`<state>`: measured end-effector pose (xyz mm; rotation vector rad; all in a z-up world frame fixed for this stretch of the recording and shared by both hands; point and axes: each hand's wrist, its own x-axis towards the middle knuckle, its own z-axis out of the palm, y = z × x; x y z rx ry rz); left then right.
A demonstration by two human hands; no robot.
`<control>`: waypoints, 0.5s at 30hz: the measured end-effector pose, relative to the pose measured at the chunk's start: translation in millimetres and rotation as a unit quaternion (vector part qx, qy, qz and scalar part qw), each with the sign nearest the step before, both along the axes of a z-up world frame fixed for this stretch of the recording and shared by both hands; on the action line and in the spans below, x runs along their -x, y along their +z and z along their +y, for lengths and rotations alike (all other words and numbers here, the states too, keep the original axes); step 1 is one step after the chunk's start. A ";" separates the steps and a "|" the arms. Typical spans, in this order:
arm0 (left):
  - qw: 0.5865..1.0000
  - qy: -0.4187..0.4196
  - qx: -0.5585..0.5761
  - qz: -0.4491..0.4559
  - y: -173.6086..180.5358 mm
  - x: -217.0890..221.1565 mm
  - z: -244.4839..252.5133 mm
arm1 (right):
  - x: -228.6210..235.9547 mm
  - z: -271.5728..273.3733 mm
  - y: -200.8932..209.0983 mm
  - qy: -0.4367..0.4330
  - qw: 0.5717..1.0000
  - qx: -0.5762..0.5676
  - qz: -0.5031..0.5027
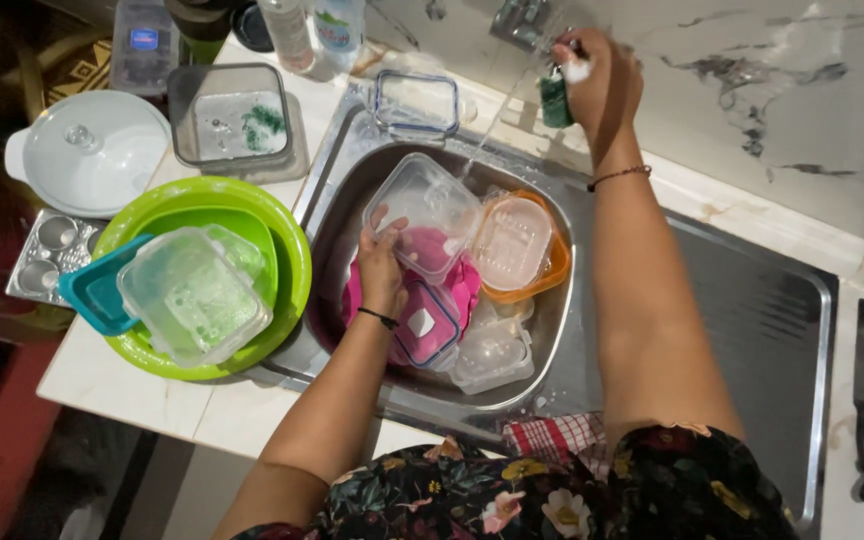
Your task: Washing plastic food containers and lids in a kitchen sink.
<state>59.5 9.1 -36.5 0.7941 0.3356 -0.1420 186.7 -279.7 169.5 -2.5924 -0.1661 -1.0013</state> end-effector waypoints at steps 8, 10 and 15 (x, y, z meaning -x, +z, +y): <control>0.999 0.016 0.035 0.034 -17.3 -3.7 0.4 | -30.5 -47.3 -17.7 0.050 0.991 -0.036 0.117; 0.999 0.026 0.041 0.018 -17.9 -4.6 1.0 | -31.8 -49.7 -21.5 0.028 0.990 -0.039 0.133; 0.985 0.044 -0.109 -0.125 -3.6 7.2 17.5 | 16.4 -38.5 -27.0 -0.035 0.869 -0.446 0.210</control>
